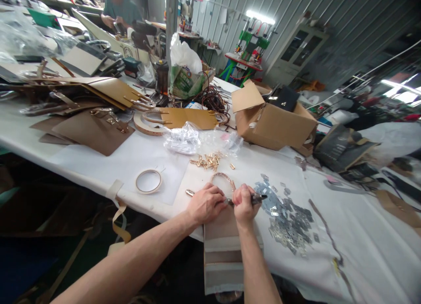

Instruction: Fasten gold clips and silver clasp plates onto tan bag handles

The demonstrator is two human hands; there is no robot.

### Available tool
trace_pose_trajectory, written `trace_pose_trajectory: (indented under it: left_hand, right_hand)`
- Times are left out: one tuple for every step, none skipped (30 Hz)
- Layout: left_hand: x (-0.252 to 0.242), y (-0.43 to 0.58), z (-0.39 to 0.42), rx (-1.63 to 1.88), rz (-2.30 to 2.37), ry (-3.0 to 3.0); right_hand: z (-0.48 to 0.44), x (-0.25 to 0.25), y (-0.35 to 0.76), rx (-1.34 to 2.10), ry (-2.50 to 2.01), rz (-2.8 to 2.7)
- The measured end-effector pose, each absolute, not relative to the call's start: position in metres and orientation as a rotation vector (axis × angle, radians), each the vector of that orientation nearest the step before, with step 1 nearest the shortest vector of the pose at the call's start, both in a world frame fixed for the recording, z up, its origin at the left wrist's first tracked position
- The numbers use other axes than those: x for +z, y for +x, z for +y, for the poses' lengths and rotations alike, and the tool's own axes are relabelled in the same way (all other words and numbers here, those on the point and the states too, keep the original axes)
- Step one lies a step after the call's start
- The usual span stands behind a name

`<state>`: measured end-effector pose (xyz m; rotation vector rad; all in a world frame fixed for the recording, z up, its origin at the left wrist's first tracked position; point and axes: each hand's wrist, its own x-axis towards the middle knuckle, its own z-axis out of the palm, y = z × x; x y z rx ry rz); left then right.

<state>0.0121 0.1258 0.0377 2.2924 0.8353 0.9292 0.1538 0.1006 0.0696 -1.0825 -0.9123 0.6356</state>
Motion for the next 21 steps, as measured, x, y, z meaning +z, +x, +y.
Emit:
trace_pose_trajectory:
  left_hand:
    - [0.038,0.012,0.126,0.929,0.817,2.298]
    - [0.038,0.011,0.127,0.929,0.800,2.302]
    - [0.038,0.010,0.127,0.926,0.788,2.305]
    - [0.039,0.009,0.127,0.920,0.779,2.305]
    - [0.039,0.009,0.128,0.913,0.773,2.305]
    - [0.040,0.008,0.128,0.904,0.772,2.303]
    - [0.041,0.007,0.129,0.894,0.775,2.301]
    - [0.041,0.007,0.129,0.883,0.779,2.300]
    - [0.042,0.007,0.129,0.873,0.783,2.298]
    - [0.042,0.007,0.129,0.865,0.785,2.298]
    - [0.042,0.007,0.129,0.861,0.785,2.297]
    - [0.042,0.007,0.130,0.858,0.781,2.298]
    - [0.041,0.007,0.130,0.857,0.776,2.300]
    - [0.041,0.007,0.130,0.856,0.771,2.302]
    - [0.041,0.007,0.130,0.857,0.769,2.304]
    - [0.040,0.007,0.130,0.857,0.767,2.307]
    - [0.040,0.007,0.130,0.856,0.765,2.310]
    - [0.039,0.007,0.131,0.854,0.764,2.314]
    - [0.039,0.007,0.131,0.851,0.764,2.318]
    - [0.039,0.008,0.131,0.847,0.766,2.319]
    - [0.038,0.008,0.131,0.841,0.769,2.319]
  right_hand:
    - [0.098,0.072,0.155,0.633,-1.063,-0.888]
    - [0.095,0.077,0.157,0.622,-1.036,-0.865]
    - [0.091,0.084,0.159,0.604,-1.006,-0.844]
    - [0.087,0.091,0.161,0.590,-0.979,-0.831]
    - [0.083,0.097,0.163,0.587,-0.959,-0.825]
    - [0.080,0.102,0.163,0.601,-0.945,-0.821]
    - [0.077,0.104,0.162,0.620,-0.935,-0.815]
    - [0.075,0.104,0.161,0.636,-0.925,-0.804]
    - [0.074,0.102,0.158,0.640,-0.913,-0.792]
    - [0.073,0.097,0.154,0.634,-0.897,-0.783]
    - [0.074,0.092,0.150,0.620,-0.881,-0.780]
    - [0.075,0.085,0.146,0.604,-0.866,-0.785]
    - [0.076,0.079,0.143,0.592,-0.855,-0.794]
    - [0.077,0.074,0.141,0.586,-0.849,-0.804]
    - [0.078,0.069,0.139,0.581,-0.845,-0.812]
    - [0.078,0.066,0.137,0.578,-0.843,-0.819]
    - [0.079,0.063,0.137,0.576,-0.842,-0.825]
    - [0.079,0.062,0.136,0.575,-0.841,-0.833]
    - [0.079,0.061,0.135,0.572,-0.842,-0.840]
    - [0.079,0.060,0.135,0.567,-0.845,-0.849]
    - [0.078,0.060,0.134,0.557,-0.851,-0.861]
